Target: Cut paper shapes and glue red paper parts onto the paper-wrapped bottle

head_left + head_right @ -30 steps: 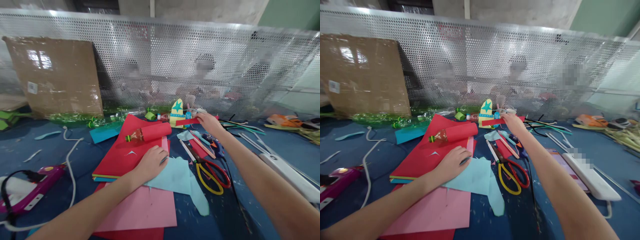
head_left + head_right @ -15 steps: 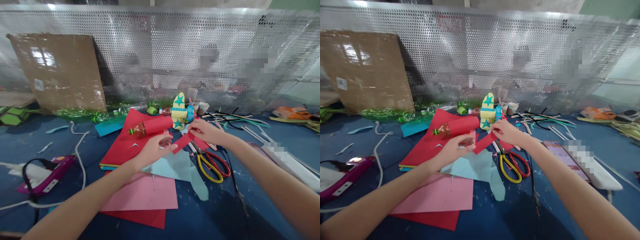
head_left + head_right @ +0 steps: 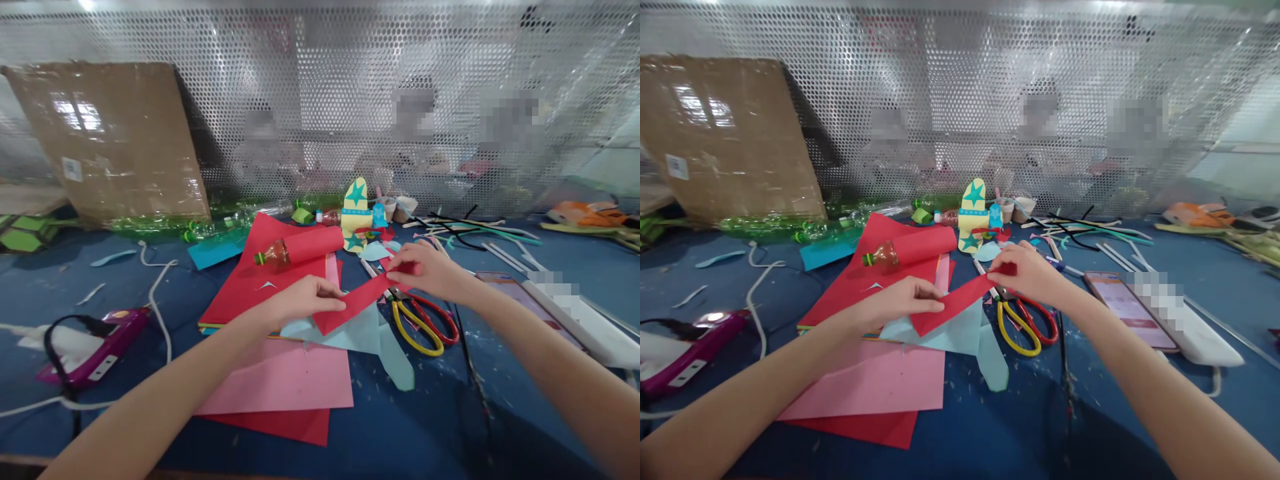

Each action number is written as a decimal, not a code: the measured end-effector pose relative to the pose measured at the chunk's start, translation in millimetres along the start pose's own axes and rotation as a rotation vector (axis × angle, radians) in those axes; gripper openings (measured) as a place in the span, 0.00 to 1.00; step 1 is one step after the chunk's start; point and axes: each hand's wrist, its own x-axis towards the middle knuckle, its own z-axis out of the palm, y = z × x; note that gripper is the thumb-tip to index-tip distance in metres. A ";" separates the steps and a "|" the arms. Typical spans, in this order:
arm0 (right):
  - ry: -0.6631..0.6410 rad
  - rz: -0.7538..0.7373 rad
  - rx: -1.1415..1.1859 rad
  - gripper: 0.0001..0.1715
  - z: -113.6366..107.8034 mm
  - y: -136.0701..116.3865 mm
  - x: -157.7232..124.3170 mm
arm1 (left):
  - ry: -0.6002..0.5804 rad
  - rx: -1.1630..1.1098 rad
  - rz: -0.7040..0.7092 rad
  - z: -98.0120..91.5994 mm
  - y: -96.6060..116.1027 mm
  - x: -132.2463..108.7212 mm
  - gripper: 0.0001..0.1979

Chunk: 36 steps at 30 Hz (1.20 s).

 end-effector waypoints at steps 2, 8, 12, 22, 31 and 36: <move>-0.036 0.002 0.037 0.10 -2.5 -7.1 -4.3 | -0.074 0.027 -0.017 -3.9 3.4 -2.3 0.16; -0.064 0.049 0.205 0.06 -4.8 -33.0 -3.2 | -0.072 0.019 -0.021 4.5 9.3 -4.4 0.13; 0.209 0.270 0.446 0.13 -5.8 -36.1 -2.1 | 0.120 -0.126 -0.035 12.8 7.4 -3.6 0.09; 0.424 -0.127 -0.049 0.08 29.3 -91.7 -32.0 | 0.255 -0.606 -0.121 37.7 6.0 -1.2 0.05; 0.337 -0.162 -0.008 0.16 40.9 -96.0 -41.5 | 0.222 -0.901 -0.207 55.0 9.1 -8.9 0.04; 0.273 0.185 0.403 0.21 32.2 -79.3 -37.5 | 0.240 -0.901 -0.033 47.9 3.6 -2.9 0.11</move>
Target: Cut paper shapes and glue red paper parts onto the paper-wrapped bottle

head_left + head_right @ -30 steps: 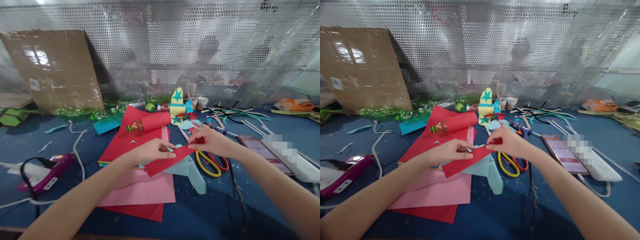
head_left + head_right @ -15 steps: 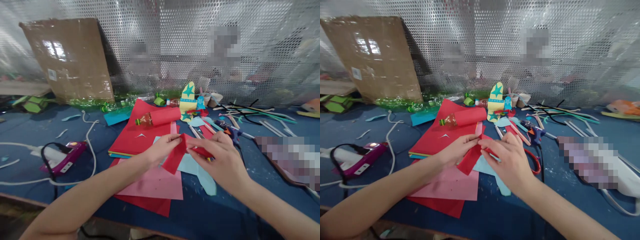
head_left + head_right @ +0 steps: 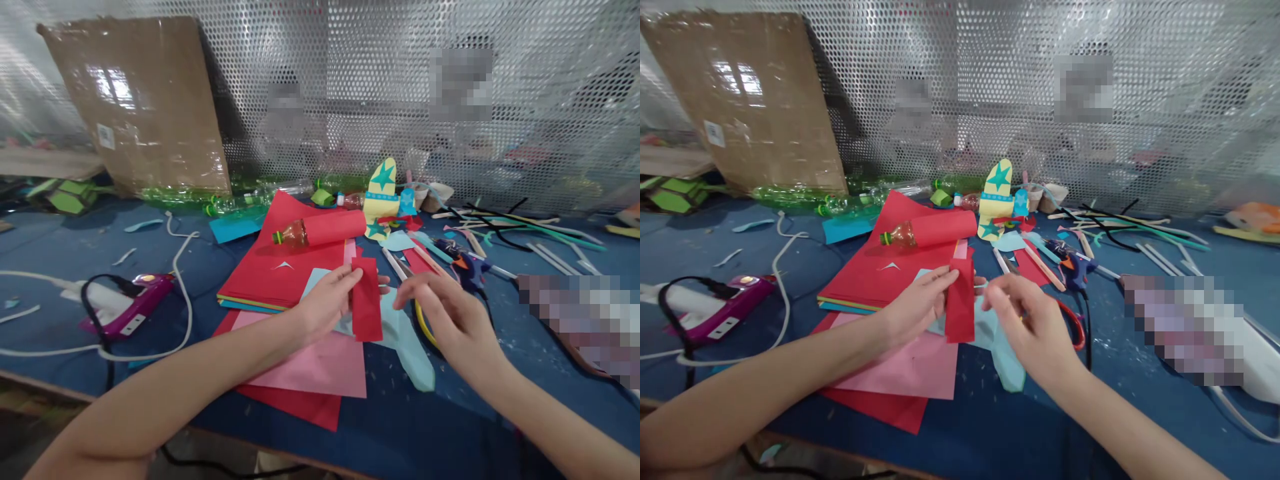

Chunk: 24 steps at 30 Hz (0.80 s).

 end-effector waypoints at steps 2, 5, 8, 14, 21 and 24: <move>-0.055 0.160 -0.036 0.19 -0.5 6.9 4.9 | -0.034 0.003 0.039 -0.9 -0.3 0.5 0.11; -0.287 0.302 0.035 0.19 5.1 12.7 8.2 | -0.068 -0.019 0.071 -0.6 -2.8 -0.5 0.10; -0.414 0.395 0.254 0.16 12.0 12.2 6.7 | -0.089 -0.047 0.071 -0.4 -5.5 -0.6 0.10; -0.433 0.543 0.463 0.12 13.3 8.9 6.8 | -0.062 -0.040 0.076 -2.1 -5.1 2.4 0.07; -0.470 0.582 0.445 0.11 11.8 12.2 6.8 | -0.059 0.065 0.129 -11.6 -1.9 9.3 0.09; -0.465 0.564 0.424 0.11 11.8 13.3 7.2 | -0.046 0.103 0.179 -16.9 -0.2 12.3 0.10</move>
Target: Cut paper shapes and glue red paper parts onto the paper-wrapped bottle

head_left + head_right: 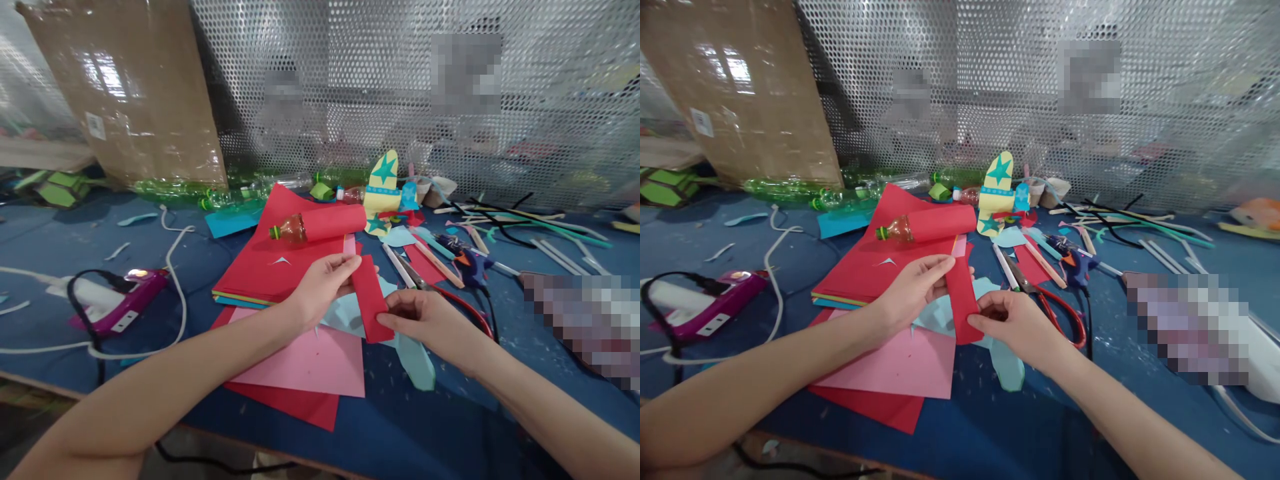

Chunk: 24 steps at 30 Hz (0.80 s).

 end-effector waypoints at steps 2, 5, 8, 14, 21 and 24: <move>0.022 -0.006 0.008 0.11 -1.2 -0.5 1.0 | 0.028 0.008 0.017 -2.1 0.2 1.5 0.09; 0.068 -0.012 0.032 0.11 -3.6 -0.3 2.8 | 0.064 -0.031 0.055 -2.8 -0.5 3.3 0.06; 0.095 -0.025 0.033 0.12 -5.5 2.3 3.9 | 0.078 -0.066 0.108 -3.2 -2.0 4.6 0.05; 0.081 -0.107 -0.136 0.19 -14.0 7.8 5.2 | 0.156 -0.066 0.162 -6.1 -1.0 6.5 0.07; 0.357 -0.290 -0.260 0.17 -24.7 5.9 6.3 | 0.056 0.017 0.048 2.2 1.1 0.0 0.10; 0.303 -0.366 -0.130 0.15 -15.0 2.8 3.0 | -0.059 0.121 0.024 7.8 1.1 -7.7 0.12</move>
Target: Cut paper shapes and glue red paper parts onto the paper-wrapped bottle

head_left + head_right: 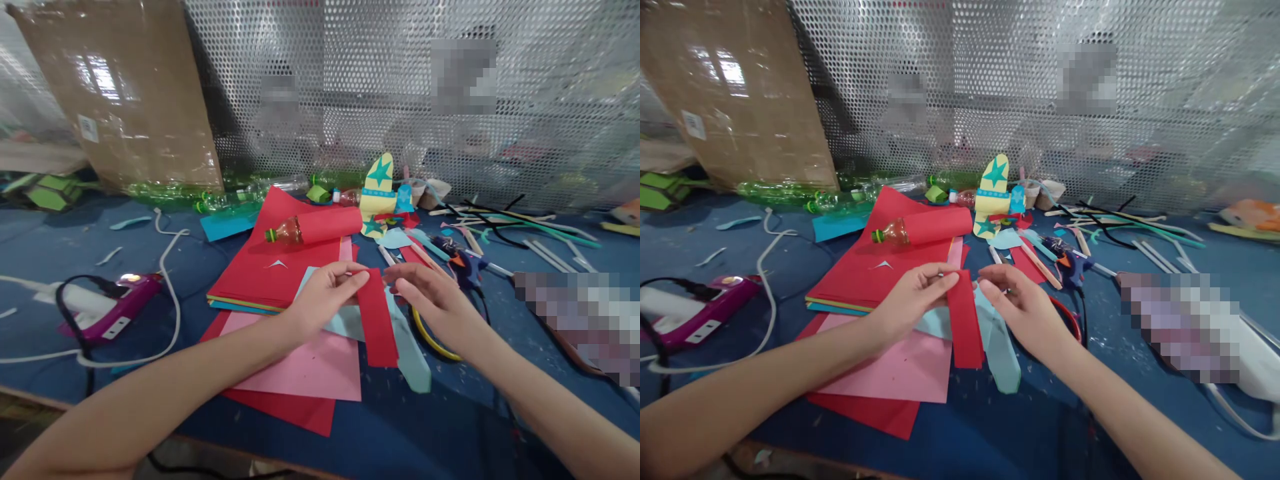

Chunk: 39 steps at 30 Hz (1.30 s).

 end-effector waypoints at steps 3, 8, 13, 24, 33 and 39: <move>0.041 -0.046 0.085 0.11 7.6 -7.5 -5.5 | -0.090 0.216 0.024 2.2 1.2 -7.7 0.12; 0.072 -0.039 0.129 0.09 7.7 -15.3 -8.8 | -0.138 0.509 0.100 2.1 3.7 -14.4 0.10; 0.079 0.024 0.089 0.09 5.1 -14.6 -6.6 | -0.132 0.392 0.074 1.6 2.8 -11.8 0.09; -0.022 0.093 0.064 0.13 4.4 -20.2 -6.3 | -0.165 0.409 0.102 4.1 2.3 -12.2 0.10; 0.018 0.128 0.150 0.17 1.8 -5.8 -0.7 | -0.140 0.116 -0.129 6.0 5.2 -6.1 0.15; 0.094 0.217 0.109 0.19 -3.1 -10.2 3.2 | -0.138 0.196 -0.152 0.9 2.2 -1.0 0.14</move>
